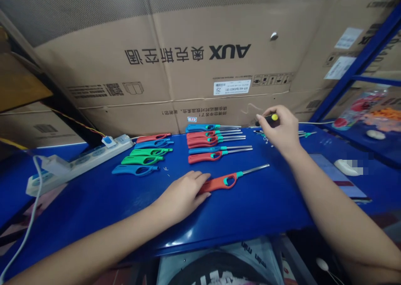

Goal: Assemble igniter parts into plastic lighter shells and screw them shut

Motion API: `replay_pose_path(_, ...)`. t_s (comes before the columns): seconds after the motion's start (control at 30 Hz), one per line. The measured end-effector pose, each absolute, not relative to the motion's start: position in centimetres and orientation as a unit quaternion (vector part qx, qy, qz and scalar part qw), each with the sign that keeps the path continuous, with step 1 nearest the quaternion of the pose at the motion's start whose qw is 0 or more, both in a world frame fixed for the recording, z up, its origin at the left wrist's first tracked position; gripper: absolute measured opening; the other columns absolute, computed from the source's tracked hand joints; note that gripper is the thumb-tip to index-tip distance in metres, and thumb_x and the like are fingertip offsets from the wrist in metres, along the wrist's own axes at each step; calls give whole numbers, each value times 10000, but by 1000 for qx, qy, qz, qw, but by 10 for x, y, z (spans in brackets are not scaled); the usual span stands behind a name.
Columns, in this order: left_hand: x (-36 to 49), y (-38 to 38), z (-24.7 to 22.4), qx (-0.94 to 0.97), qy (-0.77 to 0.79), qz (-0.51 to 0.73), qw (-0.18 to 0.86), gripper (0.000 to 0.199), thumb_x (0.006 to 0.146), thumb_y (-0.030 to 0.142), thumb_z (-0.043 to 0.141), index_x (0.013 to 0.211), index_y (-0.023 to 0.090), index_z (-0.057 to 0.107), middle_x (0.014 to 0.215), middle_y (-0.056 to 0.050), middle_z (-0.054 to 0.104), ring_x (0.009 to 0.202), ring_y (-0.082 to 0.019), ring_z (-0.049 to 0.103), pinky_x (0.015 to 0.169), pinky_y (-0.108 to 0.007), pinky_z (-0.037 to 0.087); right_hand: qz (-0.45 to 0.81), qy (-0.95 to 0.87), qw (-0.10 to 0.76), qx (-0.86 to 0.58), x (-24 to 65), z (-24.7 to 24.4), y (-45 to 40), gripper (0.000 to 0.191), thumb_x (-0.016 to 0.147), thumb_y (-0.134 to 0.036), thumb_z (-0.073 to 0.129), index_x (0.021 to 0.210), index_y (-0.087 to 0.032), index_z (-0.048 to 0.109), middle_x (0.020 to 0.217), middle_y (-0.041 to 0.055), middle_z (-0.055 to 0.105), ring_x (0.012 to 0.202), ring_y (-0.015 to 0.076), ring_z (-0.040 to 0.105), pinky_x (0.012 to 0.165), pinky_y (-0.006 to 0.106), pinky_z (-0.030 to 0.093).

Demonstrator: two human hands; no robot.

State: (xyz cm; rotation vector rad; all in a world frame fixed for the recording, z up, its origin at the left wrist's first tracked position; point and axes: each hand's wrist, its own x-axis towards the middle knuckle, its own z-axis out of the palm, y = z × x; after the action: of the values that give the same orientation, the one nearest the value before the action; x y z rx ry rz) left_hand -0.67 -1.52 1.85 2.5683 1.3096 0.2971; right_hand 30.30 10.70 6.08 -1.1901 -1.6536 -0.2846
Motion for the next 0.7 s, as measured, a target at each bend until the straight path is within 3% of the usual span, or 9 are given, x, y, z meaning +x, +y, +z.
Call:
replay_pose_path(0.13, -7, -4, 16, 884, 446, 97, 103, 319, 928, 204, 630, 1242, 150, 643, 1176, -135, 677, 1094, -293, 662, 944, -430, 565, -108, -723, 372, -572, 321, 51, 116, 85, 901, -261, 549, 837, -210, 576, 936, 114, 655, 935, 264, 628, 885, 373, 483)
replay_pose_path(0.3, -16, 19, 6, 881, 436, 152, 97, 245, 930, 182, 624, 1166, 160, 685, 1136, -120, 682, 1055, -254, 670, 933, -386, 563, -58, -734, 212, -643, 326, 46, 123, 178, 908, -228, 496, 942, -159, 656, 1033, 154, 624, 1034, 279, 612, 970, 368, 454)
replay_pose_path(0.53, -26, 35, -9, 880, 415, 227, 44, 253, 975, 238, 571, 1195, 178, 682, 1150, -113, 698, 1088, -252, 651, 960, -411, 559, 12, -754, 70, -653, 333, 26, 127, 324, 802, -116, 580, 1101, -159, 696, 1086, 146, 632, 945, 246, 642, 873, 335, 497)
replay_pose_path(0.7, -29, 40, -15, 883, 407, 234, 24, 266, 994, 250, 538, 1205, 173, 681, 1158, -118, 699, 1088, -252, 642, 955, -424, 558, 26, -775, 16, -632, 334, 20, 128, 349, 767, -104, 606, 1095, -160, 712, 1050, 149, 656, 918, 270, 647, 822, 364, 514)
